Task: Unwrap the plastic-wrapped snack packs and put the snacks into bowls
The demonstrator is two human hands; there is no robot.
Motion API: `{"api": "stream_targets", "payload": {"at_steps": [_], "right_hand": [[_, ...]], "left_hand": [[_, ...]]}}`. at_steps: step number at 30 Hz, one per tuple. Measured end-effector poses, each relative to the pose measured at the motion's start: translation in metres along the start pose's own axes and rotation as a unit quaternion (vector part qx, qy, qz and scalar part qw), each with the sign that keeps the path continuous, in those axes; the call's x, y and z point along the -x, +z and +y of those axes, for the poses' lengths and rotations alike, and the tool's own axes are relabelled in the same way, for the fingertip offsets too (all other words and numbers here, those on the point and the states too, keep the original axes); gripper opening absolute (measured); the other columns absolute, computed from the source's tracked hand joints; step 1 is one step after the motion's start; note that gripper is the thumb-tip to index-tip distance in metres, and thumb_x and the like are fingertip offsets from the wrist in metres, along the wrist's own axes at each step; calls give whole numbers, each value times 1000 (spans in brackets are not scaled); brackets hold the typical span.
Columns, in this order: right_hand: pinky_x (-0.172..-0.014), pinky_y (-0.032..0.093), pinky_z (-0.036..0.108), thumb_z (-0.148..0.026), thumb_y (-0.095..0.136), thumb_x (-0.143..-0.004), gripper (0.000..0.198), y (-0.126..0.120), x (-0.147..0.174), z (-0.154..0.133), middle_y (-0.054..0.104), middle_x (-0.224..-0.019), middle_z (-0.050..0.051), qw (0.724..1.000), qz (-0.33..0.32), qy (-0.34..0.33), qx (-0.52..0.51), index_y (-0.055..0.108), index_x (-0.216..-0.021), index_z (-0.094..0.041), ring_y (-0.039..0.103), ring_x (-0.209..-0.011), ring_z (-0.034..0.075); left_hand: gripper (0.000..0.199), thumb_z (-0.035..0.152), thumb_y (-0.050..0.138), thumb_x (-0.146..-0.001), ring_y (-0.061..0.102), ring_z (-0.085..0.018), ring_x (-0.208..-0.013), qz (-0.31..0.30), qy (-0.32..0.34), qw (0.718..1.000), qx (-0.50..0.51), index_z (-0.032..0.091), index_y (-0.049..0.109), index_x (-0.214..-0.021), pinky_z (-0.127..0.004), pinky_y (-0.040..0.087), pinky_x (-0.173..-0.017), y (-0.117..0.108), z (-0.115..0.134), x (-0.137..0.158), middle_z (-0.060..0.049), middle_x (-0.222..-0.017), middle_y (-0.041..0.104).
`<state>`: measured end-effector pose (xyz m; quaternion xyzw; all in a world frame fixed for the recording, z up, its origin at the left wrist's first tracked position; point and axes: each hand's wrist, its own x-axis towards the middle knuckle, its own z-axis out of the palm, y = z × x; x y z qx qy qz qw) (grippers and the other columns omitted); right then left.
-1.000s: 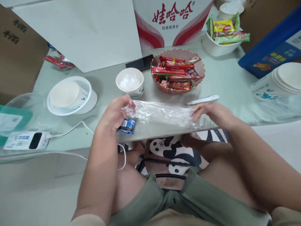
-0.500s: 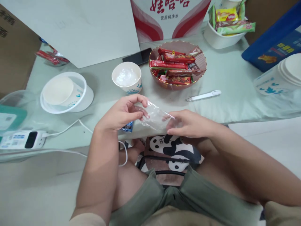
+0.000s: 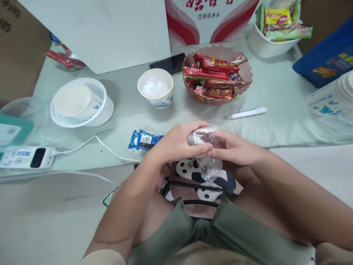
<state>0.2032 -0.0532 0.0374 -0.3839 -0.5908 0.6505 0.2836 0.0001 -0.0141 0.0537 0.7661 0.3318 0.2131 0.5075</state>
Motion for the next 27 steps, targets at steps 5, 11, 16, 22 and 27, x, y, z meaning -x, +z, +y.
{"api": "stream_targets", "payload": {"at_steps": [5, 11, 16, 22, 27], "right_hand": [[-87, 58, 39, -40, 72, -85, 29, -8, 1, 3, 75, -106, 6, 999, 14, -17, 28, 72, -108, -23, 70, -98, 24], [-98, 52, 42, -45, 77, -79, 35, -12, 1, 7, 71, -115, 7, 958, 271, -24, 94, 65, -106, -25, 66, -109, 25], [-74, 50, 33, -43, 79, -77, 34, -1, -3, 11, 68, -89, 3, 984, 161, 18, 69, 62, -96, -22, 62, -79, 18], [-57, 38, 26, -56, 70, -85, 39, 3, -15, 10, 50, -72, -4, 966, 257, -16, -4, 46, -84, -25, 45, -62, 12], [-58, 41, 29, -49, 68, -85, 31, 10, -34, 2, 55, -78, -2, 973, 227, -21, 40, 53, -101, -27, 49, -65, 14]], "left_hand": [[37, 23, 68, -77, 64, -15, -76, 43, -60, 995, 67, 20, 69, -114, -26, 50, -69, 0, -18, -4, -1, -95, 74], [21, 27, 71, -77, 63, -14, -72, 101, -100, 979, 149, 16, 71, -95, -25, 48, -64, 2, -20, -9, -3, -83, 70], [46, 26, 79, -70, 63, -13, -72, 109, -70, 965, 228, 18, 69, -114, -25, 51, -67, 8, -14, -9, -1, -89, 71], [26, 24, 76, -73, 67, -14, -79, 92, -80, 970, 208, 18, 67, -98, -27, 56, -73, 9, -20, -14, -3, -93, 72], [24, 26, 71, -80, 52, -10, -48, 126, -119, 957, 231, 24, 60, -101, -22, 44, -46, -7, -24, -8, 6, -63, 58]]}}
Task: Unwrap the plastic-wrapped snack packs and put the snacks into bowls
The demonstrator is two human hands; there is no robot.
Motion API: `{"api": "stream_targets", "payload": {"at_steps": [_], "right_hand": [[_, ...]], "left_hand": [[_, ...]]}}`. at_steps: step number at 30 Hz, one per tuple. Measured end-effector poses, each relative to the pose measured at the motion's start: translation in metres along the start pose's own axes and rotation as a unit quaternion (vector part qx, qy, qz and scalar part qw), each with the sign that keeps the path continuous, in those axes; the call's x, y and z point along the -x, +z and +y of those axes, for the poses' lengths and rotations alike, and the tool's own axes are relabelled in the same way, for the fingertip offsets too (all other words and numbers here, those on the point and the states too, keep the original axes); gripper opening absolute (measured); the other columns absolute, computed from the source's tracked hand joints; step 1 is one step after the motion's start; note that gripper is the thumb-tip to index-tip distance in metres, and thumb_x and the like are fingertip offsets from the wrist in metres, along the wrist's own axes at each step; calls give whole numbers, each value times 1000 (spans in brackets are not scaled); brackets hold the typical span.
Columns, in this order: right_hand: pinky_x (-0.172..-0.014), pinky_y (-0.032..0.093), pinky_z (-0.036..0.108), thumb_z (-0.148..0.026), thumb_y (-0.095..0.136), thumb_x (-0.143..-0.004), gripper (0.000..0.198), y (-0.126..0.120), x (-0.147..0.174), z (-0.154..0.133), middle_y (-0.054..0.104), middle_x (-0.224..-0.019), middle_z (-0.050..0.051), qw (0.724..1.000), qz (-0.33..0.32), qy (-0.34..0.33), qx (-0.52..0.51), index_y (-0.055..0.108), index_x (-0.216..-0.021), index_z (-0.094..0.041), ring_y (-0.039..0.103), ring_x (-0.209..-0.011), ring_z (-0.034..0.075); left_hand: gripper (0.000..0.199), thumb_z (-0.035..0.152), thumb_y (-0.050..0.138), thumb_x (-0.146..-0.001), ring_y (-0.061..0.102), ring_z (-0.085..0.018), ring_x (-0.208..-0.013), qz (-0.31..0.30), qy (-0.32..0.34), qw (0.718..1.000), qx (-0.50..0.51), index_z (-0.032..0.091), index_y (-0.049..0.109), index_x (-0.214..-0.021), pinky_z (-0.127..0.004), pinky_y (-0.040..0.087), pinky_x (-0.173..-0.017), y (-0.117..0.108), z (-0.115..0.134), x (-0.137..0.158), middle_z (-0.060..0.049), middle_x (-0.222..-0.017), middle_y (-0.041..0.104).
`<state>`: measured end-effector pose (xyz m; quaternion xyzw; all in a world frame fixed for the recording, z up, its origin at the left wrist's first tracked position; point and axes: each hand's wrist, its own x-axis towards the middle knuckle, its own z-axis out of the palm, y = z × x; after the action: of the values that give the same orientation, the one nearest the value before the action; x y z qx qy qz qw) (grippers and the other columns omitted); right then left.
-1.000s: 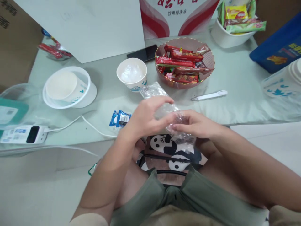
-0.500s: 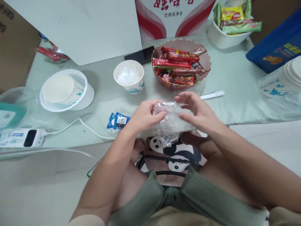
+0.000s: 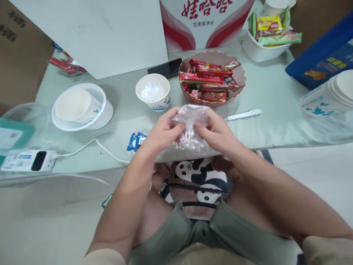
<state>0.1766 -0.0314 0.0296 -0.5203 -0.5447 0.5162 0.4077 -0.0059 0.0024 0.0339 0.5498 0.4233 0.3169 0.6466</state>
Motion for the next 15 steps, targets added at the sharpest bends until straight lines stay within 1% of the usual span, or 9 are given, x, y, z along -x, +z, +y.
{"api": "stream_targets", "payload": {"at_steps": [2, 3, 6, 8, 10, 11, 13, 14, 15], "right_hand": [[-58, 43, 29, -45, 67, -82, 32, 7, -5, -1, 57, -80, -2, 999, -21, 4, -40, 55, -107, -28, 51, -65, 15], [-58, 44, 29, -43, 65, -81, 31, 9, -7, -2, 56, -78, -2, 997, -27, 9, -71, 56, -107, -29, 52, -64, 15], [-59, 47, 30, -50, 58, -80, 28, 16, -14, -4, 56, -78, 0, 989, -33, 11, -141, 57, -96, -27, 55, -66, 16], [-63, 50, 32, -60, 52, -82, 35, 22, -19, -6, 57, -81, 2, 991, -23, 3, -132, 55, -87, -25, 58, -71, 18], [-67, 50, 32, -66, 56, -82, 40, 30, -25, -7, 56, -83, 3, 996, -8, -11, -88, 52, -86, -26, 59, -76, 19], [-68, 50, 32, -65, 63, -80, 41, 36, -28, -7, 57, -85, 2, 998, -2, -18, -63, 52, -91, -27, 59, -78, 19], [-70, 50, 32, -56, 74, -76, 46, 47, -34, -5, 58, -88, 1, 999, 15, -35, -22, 50, -106, -29, 59, -79, 19], [-72, 51, 32, -51, 75, -77, 49, 52, -36, -3, 58, -89, 1, 998, 34, -49, -1, 49, -112, -30, 58, -79, 19], [-73, 51, 33, -46, 73, -79, 46, 56, -38, -2, 58, -89, 1, 996, 59, -67, 26, 49, -115, -29, 58, -79, 19]], "left_hand": [[25, 28, 72, -79, 51, -10, -46, 30, 5, 999, 31, 26, 59, -101, -23, 42, -45, -10, 3, 4, 6, -63, 57], [24, 28, 73, -78, 51, -10, -46, 40, 4, 998, 48, 26, 59, -98, -23, 43, -45, -15, 5, 6, 6, -64, 58], [13, 28, 68, -76, 53, -11, -51, 43, -10, 995, 94, 23, 60, -83, -25, 47, -49, -28, 12, 10, 2, -68, 58], [13, 33, 64, -77, 55, -11, -55, 38, -12, 992, 116, 21, 60, -75, -27, 50, -53, -34, 15, 12, -1, -72, 59], [14, 32, 66, -75, 56, -11, -59, 57, 17, 993, 100, 20, 59, -73, -26, 51, -57, -40, 15, 12, -1, -77, 60], [13, 27, 68, -73, 56, -10, -62, 80, 41, 993, 75, 20, 59, -75, -25, 51, -59, -42, 13, 11, -1, -80, 61], [19, 14, 69, -68, 59, -10, -70, 150, 94, 984, 18, 21, 57, -81, -24, 51, -64, -47, 8, 9, 0, -88, 62], [23, 9, 67, -68, 62, -11, -75, 187, 112, 976, -3, 21, 57, -84, -24, 51, -67, -50, 5, 7, 0, -92, 63], [25, 7, 64, -69, 64, -12, -80, 223, 121, 967, -15, 22, 57, -87, -24, 52, -70, -53, 3, 6, 0, -96, 63]]}}
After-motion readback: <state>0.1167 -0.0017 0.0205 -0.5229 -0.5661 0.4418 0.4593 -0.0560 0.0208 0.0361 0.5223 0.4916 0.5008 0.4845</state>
